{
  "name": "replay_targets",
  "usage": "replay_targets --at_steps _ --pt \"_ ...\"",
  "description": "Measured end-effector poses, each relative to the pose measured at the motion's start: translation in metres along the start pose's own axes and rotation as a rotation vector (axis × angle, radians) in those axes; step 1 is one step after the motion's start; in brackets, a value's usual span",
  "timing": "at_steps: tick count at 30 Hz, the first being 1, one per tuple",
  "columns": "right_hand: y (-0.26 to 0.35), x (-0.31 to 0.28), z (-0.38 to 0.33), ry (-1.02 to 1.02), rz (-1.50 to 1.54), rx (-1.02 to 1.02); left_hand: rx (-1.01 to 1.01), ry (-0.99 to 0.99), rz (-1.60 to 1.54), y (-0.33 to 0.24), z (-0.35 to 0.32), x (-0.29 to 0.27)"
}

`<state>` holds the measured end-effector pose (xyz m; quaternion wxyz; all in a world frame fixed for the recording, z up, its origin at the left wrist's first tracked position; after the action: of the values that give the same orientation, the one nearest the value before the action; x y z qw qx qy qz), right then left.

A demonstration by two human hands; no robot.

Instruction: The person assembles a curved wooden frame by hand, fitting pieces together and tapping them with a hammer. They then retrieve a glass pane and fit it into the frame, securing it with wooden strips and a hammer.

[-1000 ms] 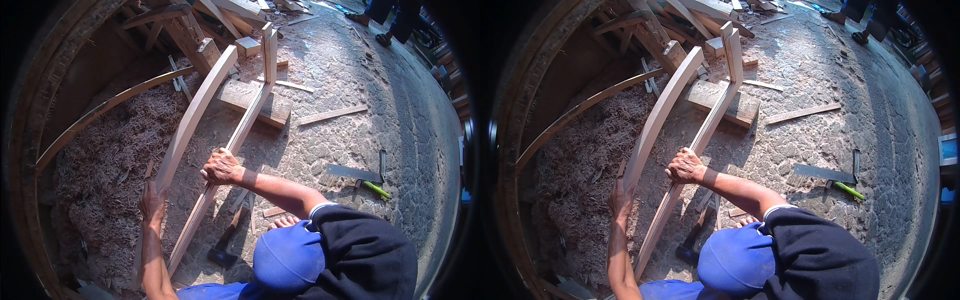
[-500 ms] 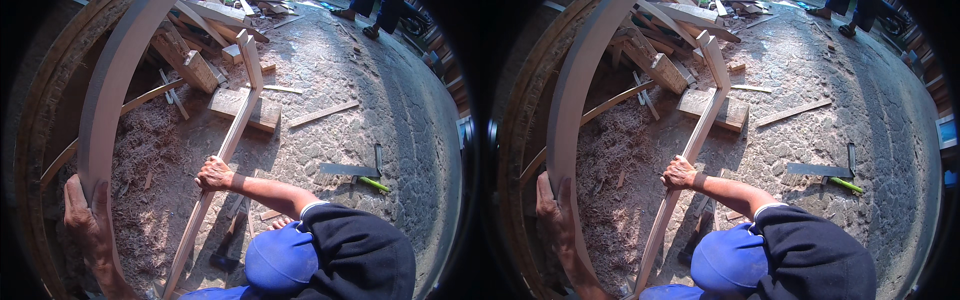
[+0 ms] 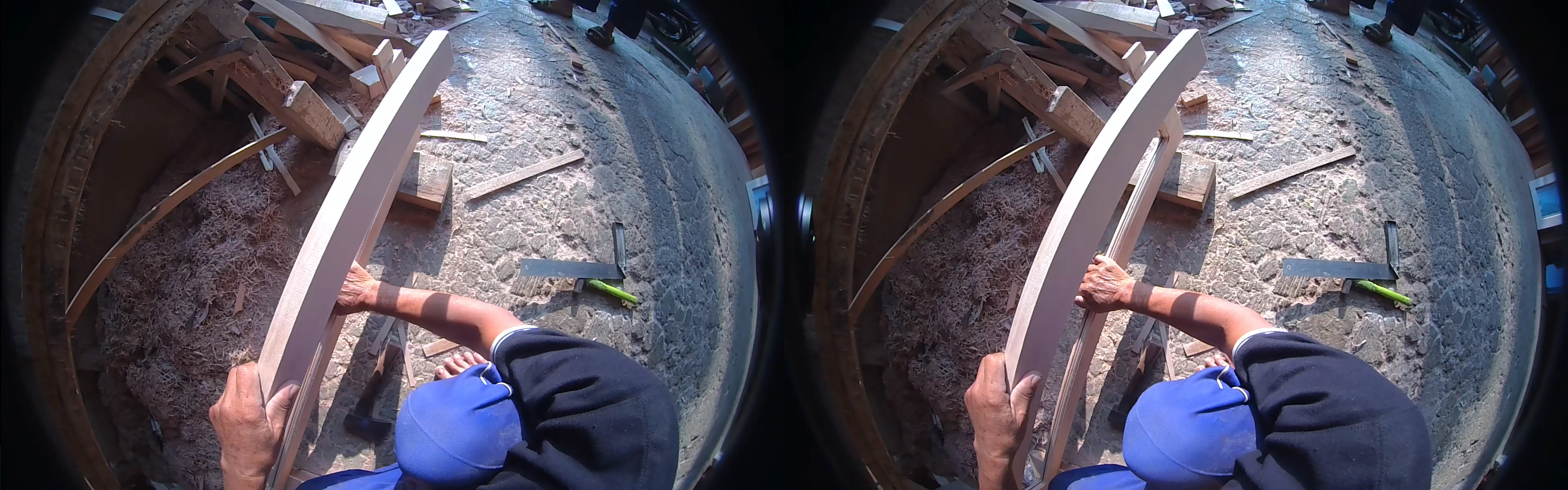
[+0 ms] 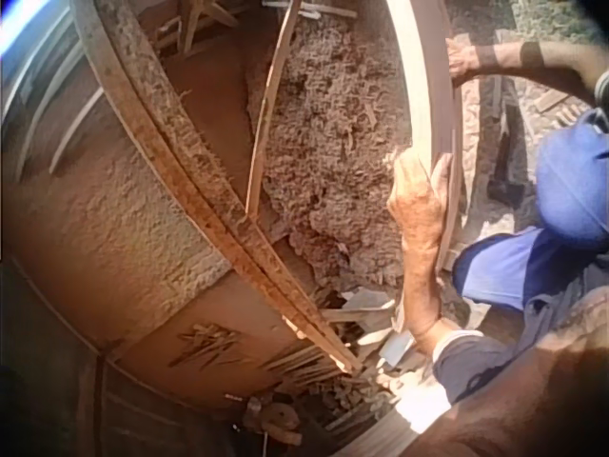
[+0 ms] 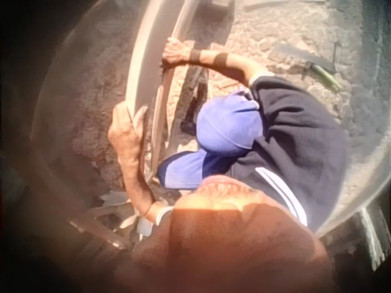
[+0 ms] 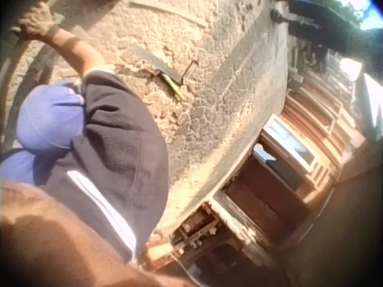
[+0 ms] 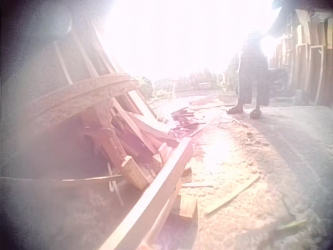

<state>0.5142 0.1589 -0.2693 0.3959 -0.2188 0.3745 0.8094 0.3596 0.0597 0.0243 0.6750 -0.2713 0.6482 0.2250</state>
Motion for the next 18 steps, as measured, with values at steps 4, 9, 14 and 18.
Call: replay_targets --at_steps 4,9,14,18 --pt "-0.013 0.016 -0.014 0.576 -0.092 0.009 -0.021 0.074 0.004 0.021 -0.03 0.07" --pt "-0.01 -0.011 -0.023 0.252 0.061 -0.324 0.012 0.106 -0.014 0.045 -0.063 0.142" --pt "-0.014 -0.015 -0.045 0.131 -0.024 -0.28 0.018 0.106 -0.054 0.066 -0.086 0.181" --pt "-0.011 -0.002 -0.063 0.143 -0.177 -0.17 0.012 0.094 -0.092 0.07 -0.097 0.2"
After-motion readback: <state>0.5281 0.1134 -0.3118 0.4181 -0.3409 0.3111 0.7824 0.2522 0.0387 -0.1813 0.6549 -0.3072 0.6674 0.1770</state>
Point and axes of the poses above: each hand's wrist, its own z-axis towards the middle knuckle, its own x-axis out of the palm, y = z × x, the point moved 4 cm from there along z, towards the middle knuckle, and after that the axes turned 8 degrees about x, right-handed, at the moved point
